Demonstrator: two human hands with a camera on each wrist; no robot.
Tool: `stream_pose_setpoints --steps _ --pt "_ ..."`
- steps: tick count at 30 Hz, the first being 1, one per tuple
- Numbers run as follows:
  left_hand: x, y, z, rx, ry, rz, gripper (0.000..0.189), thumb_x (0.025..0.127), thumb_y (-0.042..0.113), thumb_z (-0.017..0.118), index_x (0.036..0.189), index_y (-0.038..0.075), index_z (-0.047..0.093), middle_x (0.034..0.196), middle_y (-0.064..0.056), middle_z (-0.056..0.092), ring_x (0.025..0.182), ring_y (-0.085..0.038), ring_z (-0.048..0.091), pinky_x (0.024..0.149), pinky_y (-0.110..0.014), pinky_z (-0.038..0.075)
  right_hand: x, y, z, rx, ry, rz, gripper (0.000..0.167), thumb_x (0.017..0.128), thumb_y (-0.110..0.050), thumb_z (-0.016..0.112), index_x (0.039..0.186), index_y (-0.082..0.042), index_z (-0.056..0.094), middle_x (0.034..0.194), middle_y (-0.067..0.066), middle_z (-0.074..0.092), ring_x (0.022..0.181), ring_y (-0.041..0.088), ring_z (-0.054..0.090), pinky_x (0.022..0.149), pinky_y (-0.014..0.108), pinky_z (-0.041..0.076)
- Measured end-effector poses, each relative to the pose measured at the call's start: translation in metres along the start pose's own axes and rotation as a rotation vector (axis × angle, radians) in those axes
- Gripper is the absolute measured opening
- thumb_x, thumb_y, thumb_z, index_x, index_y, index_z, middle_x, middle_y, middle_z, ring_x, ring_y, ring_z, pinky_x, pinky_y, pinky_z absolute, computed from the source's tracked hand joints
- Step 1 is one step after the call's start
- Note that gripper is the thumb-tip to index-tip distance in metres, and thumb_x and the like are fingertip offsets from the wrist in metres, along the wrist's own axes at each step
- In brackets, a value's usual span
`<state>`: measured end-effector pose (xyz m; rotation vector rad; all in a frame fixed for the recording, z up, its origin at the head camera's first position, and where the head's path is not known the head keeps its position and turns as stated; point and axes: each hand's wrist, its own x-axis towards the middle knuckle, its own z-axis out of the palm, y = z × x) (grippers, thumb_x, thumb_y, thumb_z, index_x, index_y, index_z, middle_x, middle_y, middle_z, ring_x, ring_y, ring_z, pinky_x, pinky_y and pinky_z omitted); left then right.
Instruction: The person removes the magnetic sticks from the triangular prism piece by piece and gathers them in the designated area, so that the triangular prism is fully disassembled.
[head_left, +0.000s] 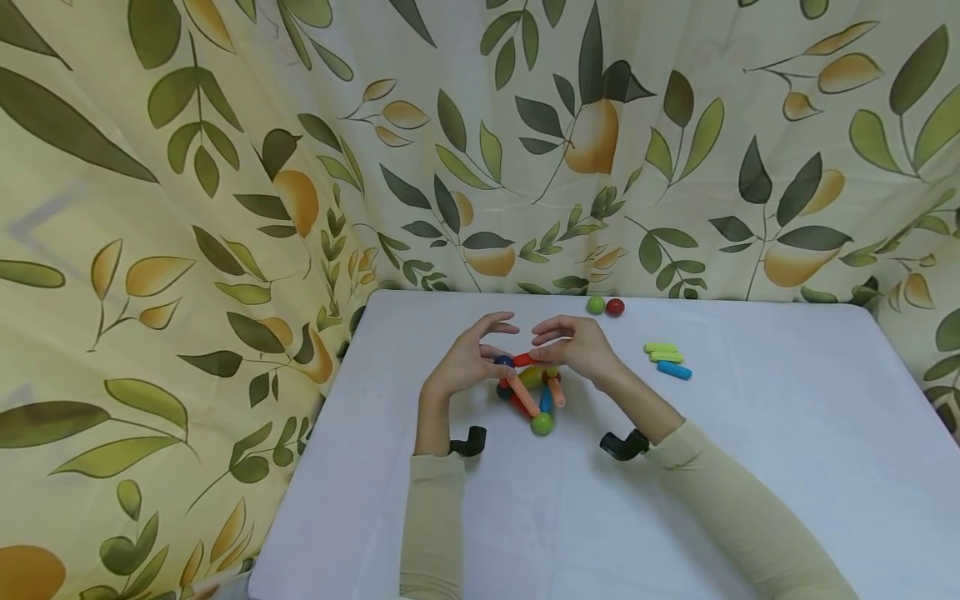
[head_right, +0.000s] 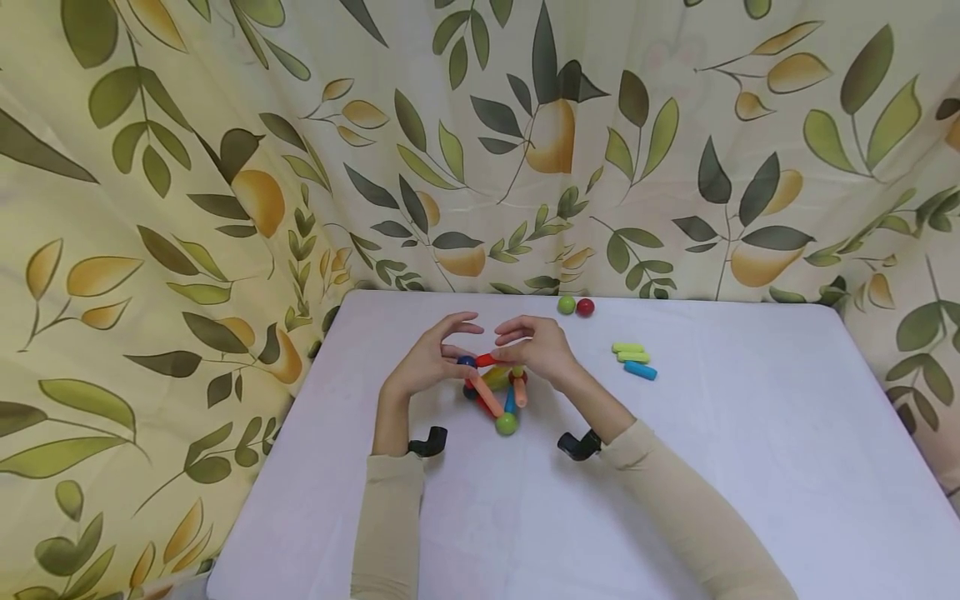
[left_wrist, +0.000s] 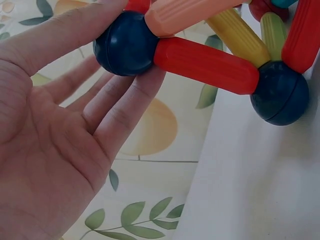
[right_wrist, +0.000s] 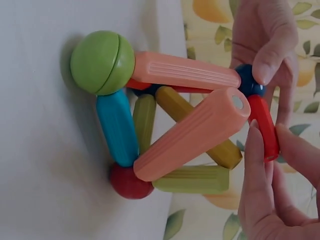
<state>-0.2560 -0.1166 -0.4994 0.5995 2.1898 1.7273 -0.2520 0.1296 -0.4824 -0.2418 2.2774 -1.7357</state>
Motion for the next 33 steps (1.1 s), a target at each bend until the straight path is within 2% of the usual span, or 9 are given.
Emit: stream_pose_setpoints --steps 5,11,15,18,22,28,33 --pt "0.0 -0.001 0.002 0.001 -0.008 0.0 0.088 0.084 -0.003 0.085 0.152 0.036 0.047 0.149 -0.006 0.056 0.112 -0.025 0.072 0.086 -0.04 0.062 -0.002 0.003 -0.001 0.015 0.017 -0.002 0.04 0.091 -0.012 0.083 0.127 -0.004 0.068 0.123 0.023 0.07 0.098 0.024 0.075 0.082 0.031 0.062" --pt "0.002 -0.002 0.006 0.016 -0.02 0.011 0.088 0.083 -0.002 0.086 0.152 0.037 0.047 0.146 -0.001 0.058 0.111 -0.024 0.073 0.086 -0.039 0.062 -0.004 0.004 -0.006 0.005 0.04 0.01 0.041 0.09 -0.015 0.084 0.127 -0.006 0.069 0.123 0.021 0.07 0.095 0.024 0.074 0.081 0.027 0.06" --pt "0.003 0.001 0.009 0.026 -0.026 0.02 0.089 0.083 -0.001 0.087 0.152 0.039 0.048 0.146 -0.002 0.058 0.109 -0.022 0.073 0.085 -0.039 0.062 -0.006 0.003 -0.01 -0.011 0.056 0.038 0.042 0.09 -0.018 0.085 0.127 -0.007 0.069 0.125 0.021 0.069 0.097 0.024 0.073 0.082 0.027 0.06" --pt "0.002 0.003 0.009 0.011 -0.044 0.022 0.089 0.083 -0.005 0.085 0.152 0.037 0.048 0.148 -0.007 0.056 0.108 -0.023 0.074 0.085 -0.039 0.063 -0.007 0.004 -0.019 0.052 0.077 0.043 0.044 0.089 -0.016 0.085 0.128 -0.006 0.068 0.126 0.021 0.067 0.097 0.024 0.074 0.083 0.028 0.061" --pt "-0.002 0.004 0.004 -0.006 -0.049 0.0 0.088 0.084 -0.008 0.083 0.153 0.033 0.047 0.15 -0.009 0.053 0.107 -0.023 0.075 0.084 -0.039 0.063 -0.01 0.006 -0.036 0.105 0.123 0.032 0.049 0.088 -0.019 0.086 0.13 -0.004 0.066 0.124 0.015 0.066 0.095 0.017 0.075 0.083 0.025 0.061" --pt "-0.003 0.003 0.0 -0.021 -0.044 -0.002 0.086 0.083 -0.006 0.084 0.153 0.029 0.048 0.15 -0.007 0.054 0.108 -0.023 0.075 0.086 -0.038 0.062 -0.018 0.003 -0.05 0.171 0.15 0.018 0.049 0.089 -0.018 0.086 0.129 0.001 0.064 0.121 0.012 0.065 0.09 0.017 0.078 0.085 0.025 0.06" --pt "-0.003 0.002 -0.001 -0.027 -0.052 0.001 0.084 0.083 -0.007 0.084 0.153 0.025 0.049 0.146 -0.006 0.057 0.109 -0.026 0.074 0.086 -0.038 0.062 -0.027 0.004 -0.057 0.193 0.209 0.012 0.045 0.089 -0.015 0.086 0.126 0.001 0.066 0.118 0.007 0.067 0.088 0.014 0.078 0.086 0.022 0.059"
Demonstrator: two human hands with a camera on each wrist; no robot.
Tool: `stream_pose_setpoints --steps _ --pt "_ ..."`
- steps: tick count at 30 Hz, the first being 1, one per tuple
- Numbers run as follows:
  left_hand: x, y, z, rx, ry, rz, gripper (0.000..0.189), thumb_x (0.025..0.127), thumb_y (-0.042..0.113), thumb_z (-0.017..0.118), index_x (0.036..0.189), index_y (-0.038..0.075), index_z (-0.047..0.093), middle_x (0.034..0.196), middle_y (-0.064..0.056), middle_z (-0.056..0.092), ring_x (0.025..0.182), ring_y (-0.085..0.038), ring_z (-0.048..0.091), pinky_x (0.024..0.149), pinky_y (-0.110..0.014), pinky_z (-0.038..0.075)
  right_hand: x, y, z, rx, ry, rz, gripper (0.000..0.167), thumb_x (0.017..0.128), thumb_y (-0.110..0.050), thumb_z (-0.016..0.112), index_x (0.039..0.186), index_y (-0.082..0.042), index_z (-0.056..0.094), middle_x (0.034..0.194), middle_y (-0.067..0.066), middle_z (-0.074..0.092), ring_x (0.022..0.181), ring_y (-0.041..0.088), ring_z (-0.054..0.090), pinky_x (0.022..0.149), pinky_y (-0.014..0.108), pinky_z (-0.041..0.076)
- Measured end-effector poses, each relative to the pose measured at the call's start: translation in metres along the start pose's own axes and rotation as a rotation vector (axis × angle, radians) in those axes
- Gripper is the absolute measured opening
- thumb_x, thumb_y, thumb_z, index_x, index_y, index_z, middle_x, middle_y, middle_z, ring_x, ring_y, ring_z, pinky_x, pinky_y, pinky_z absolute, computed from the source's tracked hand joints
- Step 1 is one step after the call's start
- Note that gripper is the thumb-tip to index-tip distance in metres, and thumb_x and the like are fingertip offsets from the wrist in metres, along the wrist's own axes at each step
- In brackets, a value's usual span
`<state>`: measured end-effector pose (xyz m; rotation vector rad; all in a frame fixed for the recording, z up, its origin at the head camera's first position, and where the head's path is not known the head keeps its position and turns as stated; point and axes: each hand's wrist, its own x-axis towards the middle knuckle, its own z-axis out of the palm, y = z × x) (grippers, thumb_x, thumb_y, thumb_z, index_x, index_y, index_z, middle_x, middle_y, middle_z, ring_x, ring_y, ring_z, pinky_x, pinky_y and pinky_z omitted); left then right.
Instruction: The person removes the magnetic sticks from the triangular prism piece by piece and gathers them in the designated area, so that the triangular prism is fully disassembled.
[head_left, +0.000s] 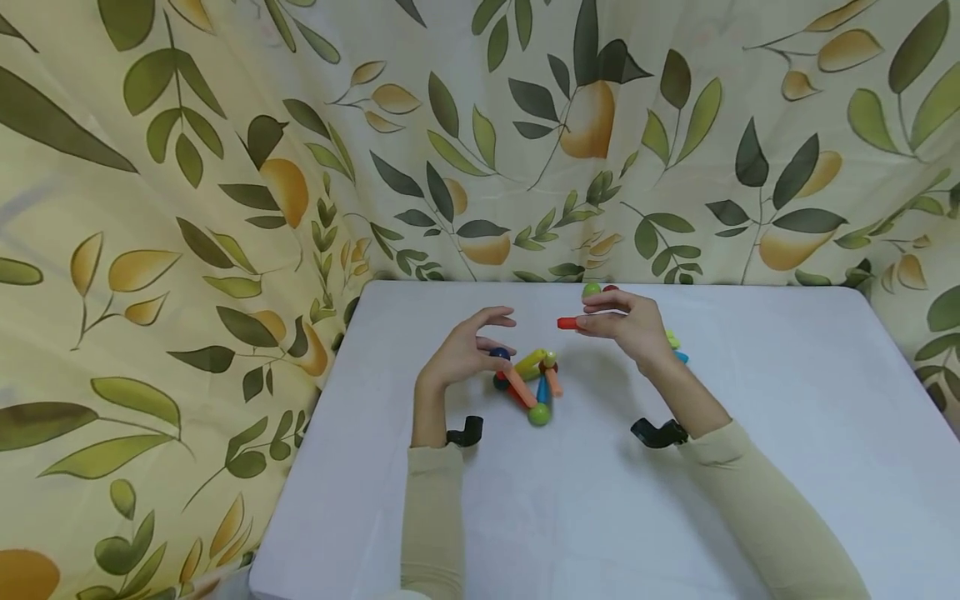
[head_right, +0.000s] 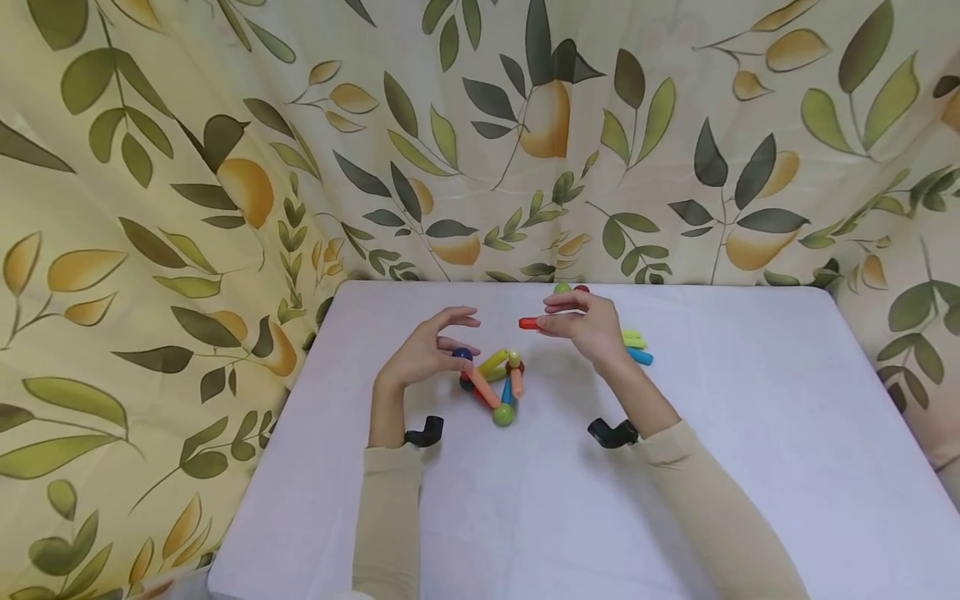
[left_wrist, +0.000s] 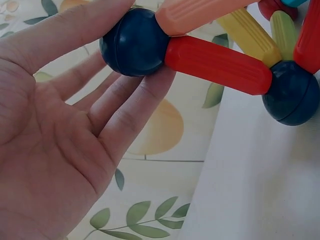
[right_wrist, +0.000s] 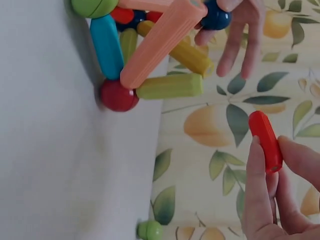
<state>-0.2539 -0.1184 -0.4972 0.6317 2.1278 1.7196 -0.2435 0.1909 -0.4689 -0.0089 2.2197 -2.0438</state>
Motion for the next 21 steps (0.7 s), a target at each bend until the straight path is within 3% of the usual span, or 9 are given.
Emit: stream_pose_setpoints --steps 12,21 --pt "0.0 0.0 -0.001 -0.018 -0.018 0.0 0.079 0.084 -0.005 0.084 0.15 0.023 0.052 0.141 -0.005 0.061 0.109 -0.025 0.074 0.088 -0.038 0.061 -0.027 0.006 -0.032 -0.152 0.191 -0.022 0.047 0.087 -0.026 0.088 0.125 -0.005 0.069 0.107 -0.001 0.075 0.089 0.006 0.075 0.082 0.015 0.056" --pt "-0.001 0.001 0.0 -0.01 -0.024 0.0 0.077 0.085 -0.004 0.084 0.15 0.023 0.052 0.139 -0.005 0.062 0.11 -0.025 0.074 0.089 -0.039 0.061 -0.042 0.019 -0.061 -0.217 0.226 0.006 0.044 0.09 -0.029 0.085 0.125 -0.008 0.069 0.108 -0.003 0.075 0.088 0.001 0.073 0.079 0.013 0.055"
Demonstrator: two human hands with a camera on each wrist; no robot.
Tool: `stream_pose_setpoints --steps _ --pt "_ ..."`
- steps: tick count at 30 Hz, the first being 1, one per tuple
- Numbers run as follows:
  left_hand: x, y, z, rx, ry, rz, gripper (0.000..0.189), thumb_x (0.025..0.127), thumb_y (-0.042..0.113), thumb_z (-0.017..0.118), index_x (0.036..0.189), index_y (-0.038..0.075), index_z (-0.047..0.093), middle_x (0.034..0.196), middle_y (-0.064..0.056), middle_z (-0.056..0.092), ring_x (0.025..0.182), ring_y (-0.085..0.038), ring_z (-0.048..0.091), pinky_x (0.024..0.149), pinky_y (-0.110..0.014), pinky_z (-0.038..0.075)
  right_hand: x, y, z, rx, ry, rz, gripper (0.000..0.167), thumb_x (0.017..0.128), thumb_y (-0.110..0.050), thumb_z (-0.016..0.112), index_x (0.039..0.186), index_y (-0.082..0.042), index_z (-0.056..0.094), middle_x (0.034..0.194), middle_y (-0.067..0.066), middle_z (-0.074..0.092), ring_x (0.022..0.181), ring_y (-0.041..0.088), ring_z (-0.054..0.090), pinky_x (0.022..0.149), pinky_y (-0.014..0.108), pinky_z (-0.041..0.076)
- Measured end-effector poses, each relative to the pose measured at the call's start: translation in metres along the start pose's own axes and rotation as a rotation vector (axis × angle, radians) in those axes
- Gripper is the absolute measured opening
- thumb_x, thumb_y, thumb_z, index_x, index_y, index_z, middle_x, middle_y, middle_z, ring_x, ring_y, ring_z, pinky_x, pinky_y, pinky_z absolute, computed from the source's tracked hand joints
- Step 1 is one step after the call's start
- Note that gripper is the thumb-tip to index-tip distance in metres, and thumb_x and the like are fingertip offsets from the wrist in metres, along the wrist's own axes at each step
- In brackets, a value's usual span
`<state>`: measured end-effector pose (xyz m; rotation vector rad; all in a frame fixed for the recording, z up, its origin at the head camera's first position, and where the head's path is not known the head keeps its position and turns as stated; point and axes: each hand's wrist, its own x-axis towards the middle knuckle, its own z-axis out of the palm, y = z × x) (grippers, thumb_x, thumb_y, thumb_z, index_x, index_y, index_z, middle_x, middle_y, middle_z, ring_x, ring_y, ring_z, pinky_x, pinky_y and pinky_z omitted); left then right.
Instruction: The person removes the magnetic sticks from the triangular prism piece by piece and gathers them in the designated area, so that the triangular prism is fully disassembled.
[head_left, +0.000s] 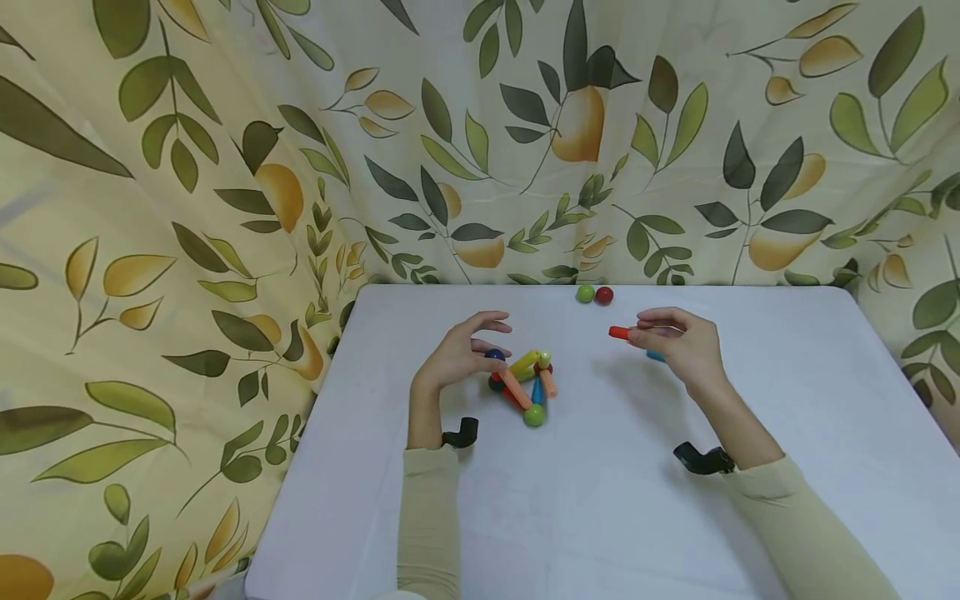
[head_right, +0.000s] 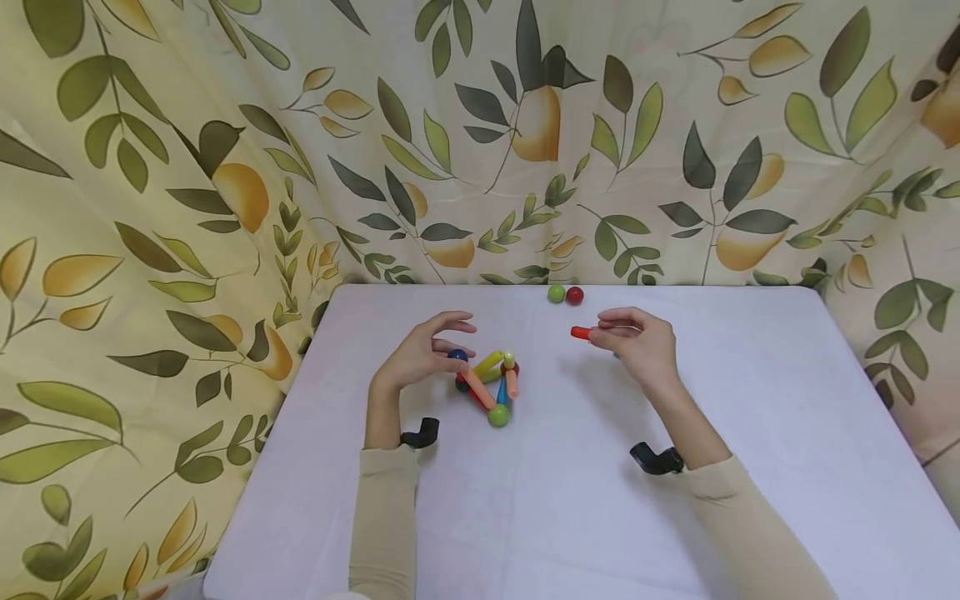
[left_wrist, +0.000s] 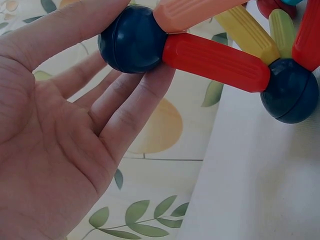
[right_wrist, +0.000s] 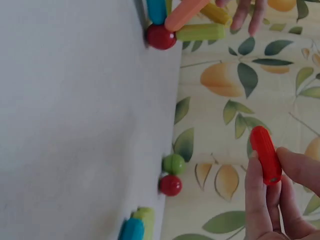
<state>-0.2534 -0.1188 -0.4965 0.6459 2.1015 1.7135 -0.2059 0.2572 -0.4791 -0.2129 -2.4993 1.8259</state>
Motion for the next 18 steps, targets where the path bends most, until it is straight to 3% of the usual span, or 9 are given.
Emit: stream_pose_setpoints --steps 10,18 --pt "0.003 0.0 0.001 -0.012 -0.015 -0.012 0.079 0.085 -0.006 0.083 0.151 0.021 0.051 0.14 -0.006 0.06 0.11 -0.026 0.073 0.089 -0.038 0.061 -0.008 0.024 -0.03 -0.085 0.034 0.065 0.054 0.09 -0.035 0.084 0.131 -0.004 0.066 0.103 -0.016 0.072 0.089 -0.005 0.068 0.078 0.01 0.051" --pt "0.0 0.0 -0.001 0.009 -0.008 -0.019 0.077 0.086 -0.005 0.082 0.151 0.021 0.051 0.139 -0.005 0.061 0.111 -0.026 0.073 0.09 -0.038 0.061 -0.011 0.044 -0.045 -0.161 0.007 0.034 0.061 0.088 -0.036 0.086 0.132 -0.001 0.064 0.103 -0.016 0.073 0.087 -0.009 0.066 0.073 0.011 0.051"
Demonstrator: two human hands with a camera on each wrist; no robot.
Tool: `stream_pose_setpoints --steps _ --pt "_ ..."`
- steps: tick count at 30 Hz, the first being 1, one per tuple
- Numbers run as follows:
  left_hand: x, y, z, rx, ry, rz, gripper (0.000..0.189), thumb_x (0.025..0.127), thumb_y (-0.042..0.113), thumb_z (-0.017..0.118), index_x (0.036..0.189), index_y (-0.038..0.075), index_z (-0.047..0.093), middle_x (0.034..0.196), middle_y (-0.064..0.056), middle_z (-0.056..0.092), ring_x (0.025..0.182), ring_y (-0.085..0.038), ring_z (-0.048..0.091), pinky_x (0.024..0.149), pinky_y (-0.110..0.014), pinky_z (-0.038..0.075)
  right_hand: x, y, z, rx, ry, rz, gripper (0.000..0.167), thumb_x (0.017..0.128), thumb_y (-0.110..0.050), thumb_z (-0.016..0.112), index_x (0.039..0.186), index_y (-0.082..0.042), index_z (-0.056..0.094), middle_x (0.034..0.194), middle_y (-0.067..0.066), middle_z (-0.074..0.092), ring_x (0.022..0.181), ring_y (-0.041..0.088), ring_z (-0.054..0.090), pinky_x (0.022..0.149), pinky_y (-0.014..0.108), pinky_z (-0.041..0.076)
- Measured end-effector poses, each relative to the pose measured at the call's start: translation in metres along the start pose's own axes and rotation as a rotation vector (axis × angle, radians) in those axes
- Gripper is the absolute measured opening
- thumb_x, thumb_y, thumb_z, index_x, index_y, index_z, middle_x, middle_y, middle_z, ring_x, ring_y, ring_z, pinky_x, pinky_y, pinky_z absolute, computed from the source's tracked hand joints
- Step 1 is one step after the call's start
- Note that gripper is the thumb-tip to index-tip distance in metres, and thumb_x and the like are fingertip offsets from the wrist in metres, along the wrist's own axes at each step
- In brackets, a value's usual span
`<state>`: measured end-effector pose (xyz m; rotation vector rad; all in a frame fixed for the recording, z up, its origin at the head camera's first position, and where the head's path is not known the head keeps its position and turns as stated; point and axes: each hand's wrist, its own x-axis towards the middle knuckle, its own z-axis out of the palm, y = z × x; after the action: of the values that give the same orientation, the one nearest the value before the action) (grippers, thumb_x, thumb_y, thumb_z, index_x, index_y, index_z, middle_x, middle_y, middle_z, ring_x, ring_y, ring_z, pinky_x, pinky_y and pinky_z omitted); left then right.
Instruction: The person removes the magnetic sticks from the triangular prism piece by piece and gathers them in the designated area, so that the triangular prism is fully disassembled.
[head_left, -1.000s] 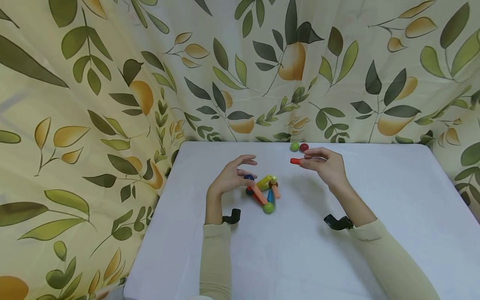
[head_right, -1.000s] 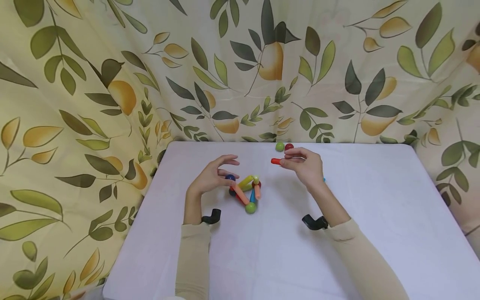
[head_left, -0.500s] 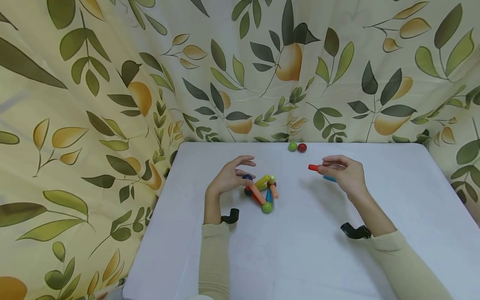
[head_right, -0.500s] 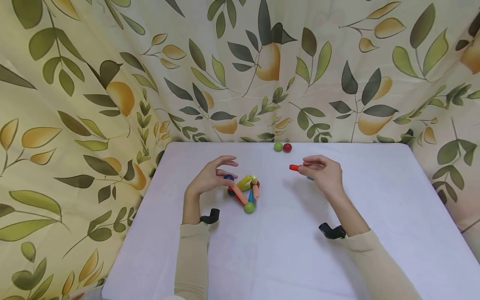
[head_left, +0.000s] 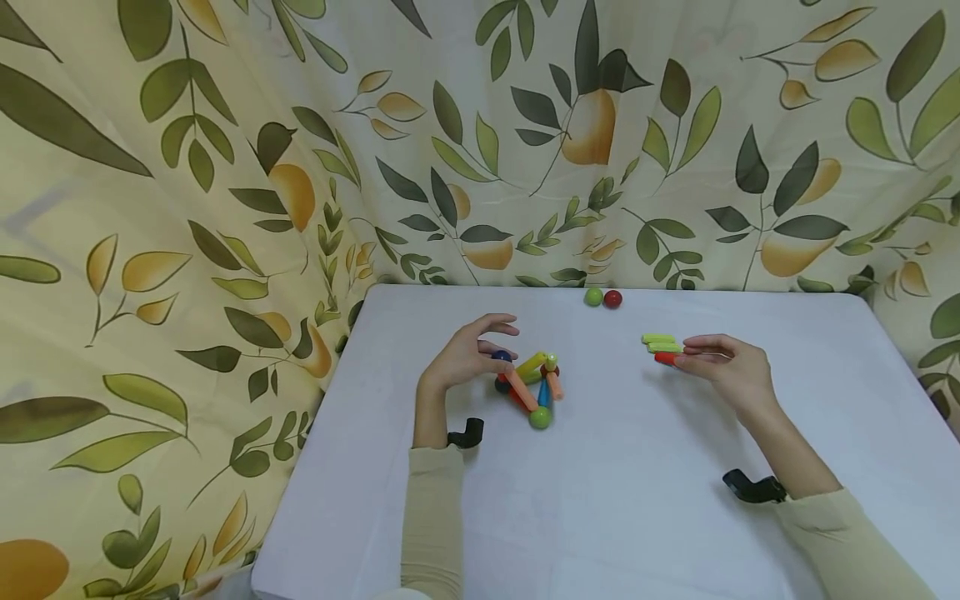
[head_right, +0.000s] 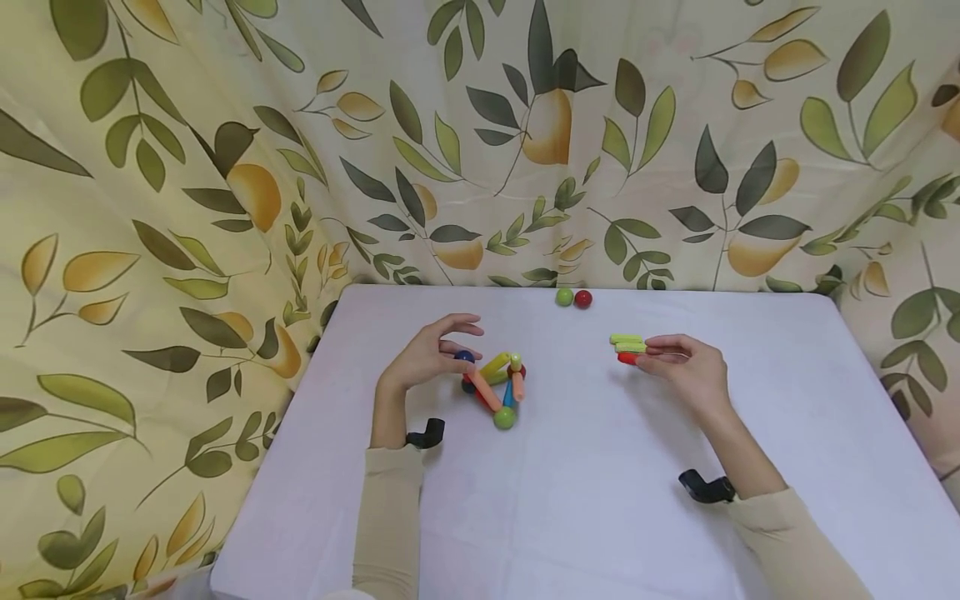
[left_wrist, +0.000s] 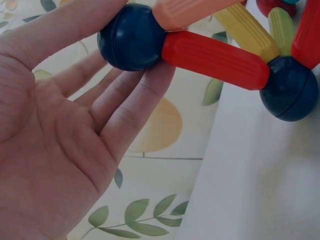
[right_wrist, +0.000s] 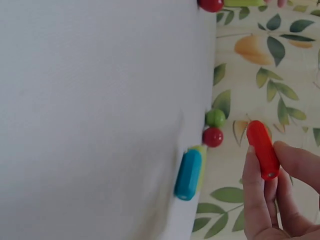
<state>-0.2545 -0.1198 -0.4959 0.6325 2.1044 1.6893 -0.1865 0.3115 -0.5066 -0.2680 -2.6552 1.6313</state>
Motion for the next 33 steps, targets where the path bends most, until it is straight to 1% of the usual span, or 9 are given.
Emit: stream_pose_setpoints --steps 6,8,14,15,20,22,26,30,33 --pt "0.001 0.0 -0.001 0.0 0.0 0.0 0.076 0.086 -0.005 0.082 0.15 0.021 0.052 0.139 -0.006 0.061 0.109 -0.024 0.074 0.09 -0.039 0.061 0.0 0.014 -0.007 -0.051 -0.024 0.013 0.061 0.089 -0.034 0.086 0.135 -0.001 0.063 0.103 -0.014 0.075 0.085 -0.011 0.066 0.073 0.011 0.051" --pt "0.001 0.0 -0.001 0.0 0.0 -0.001 0.075 0.087 -0.005 0.081 0.15 0.021 0.052 0.139 -0.006 0.062 0.11 -0.025 0.074 0.089 -0.039 0.061 0.002 0.018 -0.009 -0.08 -0.024 0.019 0.06 0.089 -0.034 0.085 0.135 -0.002 0.064 0.106 -0.011 0.076 0.085 -0.012 0.064 0.073 0.01 0.05" --pt "0.001 -0.002 -0.001 -0.008 -0.005 0.004 0.075 0.087 -0.004 0.082 0.151 0.021 0.052 0.139 -0.007 0.061 0.111 -0.027 0.073 0.09 -0.039 0.061 0.006 0.029 -0.011 -0.184 -0.018 0.022 0.055 0.09 -0.033 0.085 0.133 -0.004 0.067 0.116 0.009 0.076 0.083 -0.014 0.061 0.072 0.011 0.047" --pt "0.001 -0.003 -0.001 -0.007 -0.004 0.005 0.075 0.086 -0.004 0.082 0.151 0.021 0.052 0.139 -0.007 0.061 0.111 -0.027 0.073 0.09 -0.039 0.061 0.007 0.031 -0.011 -0.196 -0.018 0.016 0.054 0.09 -0.032 0.085 0.132 -0.003 0.067 0.115 0.012 0.076 0.082 -0.012 0.061 0.071 0.012 0.048" --pt "0.001 -0.004 -0.001 -0.002 -0.002 0.001 0.075 0.086 -0.003 0.082 0.15 0.023 0.052 0.139 -0.005 0.062 0.11 -0.025 0.074 0.089 -0.039 0.061 0.01 0.039 -0.01 -0.278 0.0 -0.018 0.046 0.088 -0.024 0.086 0.125 -0.002 0.069 0.104 0.013 0.077 0.079 -0.003 0.063 0.066 0.017 0.049" --pt "0.0 -0.004 -0.001 -0.001 -0.003 0.001 0.075 0.086 -0.003 0.083 0.15 0.024 0.052 0.139 -0.005 0.062 0.11 -0.025 0.074 0.089 -0.039 0.061 0.012 0.041 -0.009 -0.304 0.009 -0.028 0.045 0.088 -0.021 0.087 0.124 -0.002 0.07 0.102 0.014 0.078 0.078 0.0 0.064 0.065 0.019 0.048" --pt "0.0 -0.003 -0.001 -0.005 -0.004 0.002 0.075 0.086 -0.003 0.083 0.15 0.024 0.052 0.14 -0.005 0.061 0.11 -0.025 0.074 0.089 -0.039 0.061 0.015 0.042 -0.008 -0.339 0.015 -0.042 0.042 0.086 -0.017 0.087 0.123 -0.002 0.071 0.102 0.016 0.078 0.08 0.007 0.068 0.069 0.024 0.047" --pt "0.0 -0.003 -0.001 -0.008 -0.004 0.005 0.076 0.086 -0.004 0.082 0.15 0.023 0.052 0.139 -0.005 0.061 0.11 -0.025 0.073 0.089 -0.038 0.061 0.019 0.041 -0.008 -0.355 0.006 -0.058 0.042 0.086 -0.016 0.086 0.123 -0.002 0.071 0.104 0.017 0.078 0.091 0.025 0.073 0.075 0.031 0.047" --pt "0.0 -0.003 -0.001 -0.003 -0.005 0.008 0.076 0.086 -0.004 0.082 0.15 0.022 0.052 0.14 -0.005 0.061 0.111 -0.025 0.073 0.089 -0.039 0.061 0.019 0.035 -0.007 -0.34 0.012 -0.06 0.042 0.089 -0.02 0.085 0.124 -0.002 0.07 0.109 0.02 0.077 0.108 0.038 0.068 0.082 0.041 0.047"
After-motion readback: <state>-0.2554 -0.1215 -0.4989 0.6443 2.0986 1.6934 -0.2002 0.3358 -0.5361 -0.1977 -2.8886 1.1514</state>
